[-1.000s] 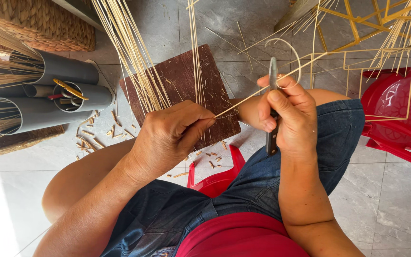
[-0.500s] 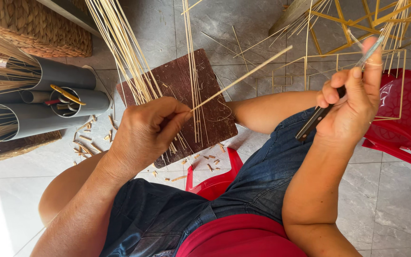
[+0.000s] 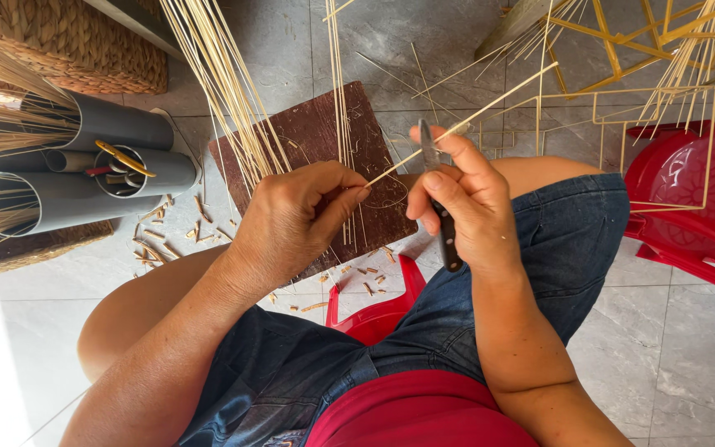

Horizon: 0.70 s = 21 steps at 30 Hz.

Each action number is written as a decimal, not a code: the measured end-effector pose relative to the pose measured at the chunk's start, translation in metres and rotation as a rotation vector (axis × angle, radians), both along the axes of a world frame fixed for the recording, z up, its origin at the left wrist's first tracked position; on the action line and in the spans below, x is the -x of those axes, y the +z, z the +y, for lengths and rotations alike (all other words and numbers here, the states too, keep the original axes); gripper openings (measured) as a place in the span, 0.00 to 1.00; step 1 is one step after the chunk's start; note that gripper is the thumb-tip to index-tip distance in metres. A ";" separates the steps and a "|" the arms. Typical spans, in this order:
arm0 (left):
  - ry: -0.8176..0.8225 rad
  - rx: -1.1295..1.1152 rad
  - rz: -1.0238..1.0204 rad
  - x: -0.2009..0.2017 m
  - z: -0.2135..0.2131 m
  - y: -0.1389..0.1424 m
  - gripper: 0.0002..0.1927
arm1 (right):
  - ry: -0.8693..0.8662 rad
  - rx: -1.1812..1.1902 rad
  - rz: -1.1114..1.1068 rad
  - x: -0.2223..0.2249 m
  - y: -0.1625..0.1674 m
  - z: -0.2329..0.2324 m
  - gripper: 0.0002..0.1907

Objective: The person sits on a red stool and uses a knife to shave and shape thin bamboo strips over a wooden block. They repeatedly pull strips from a bundle, shave them, and occasionally use scissors to trim the ends.

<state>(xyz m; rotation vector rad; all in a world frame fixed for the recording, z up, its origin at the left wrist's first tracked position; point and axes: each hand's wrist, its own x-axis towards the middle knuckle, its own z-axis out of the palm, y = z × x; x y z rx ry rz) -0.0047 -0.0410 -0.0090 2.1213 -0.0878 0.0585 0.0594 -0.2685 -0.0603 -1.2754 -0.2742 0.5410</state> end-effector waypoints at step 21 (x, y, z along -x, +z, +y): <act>-0.021 0.021 0.019 -0.002 0.002 -0.004 0.04 | -0.028 -0.083 0.043 -0.001 -0.012 -0.010 0.23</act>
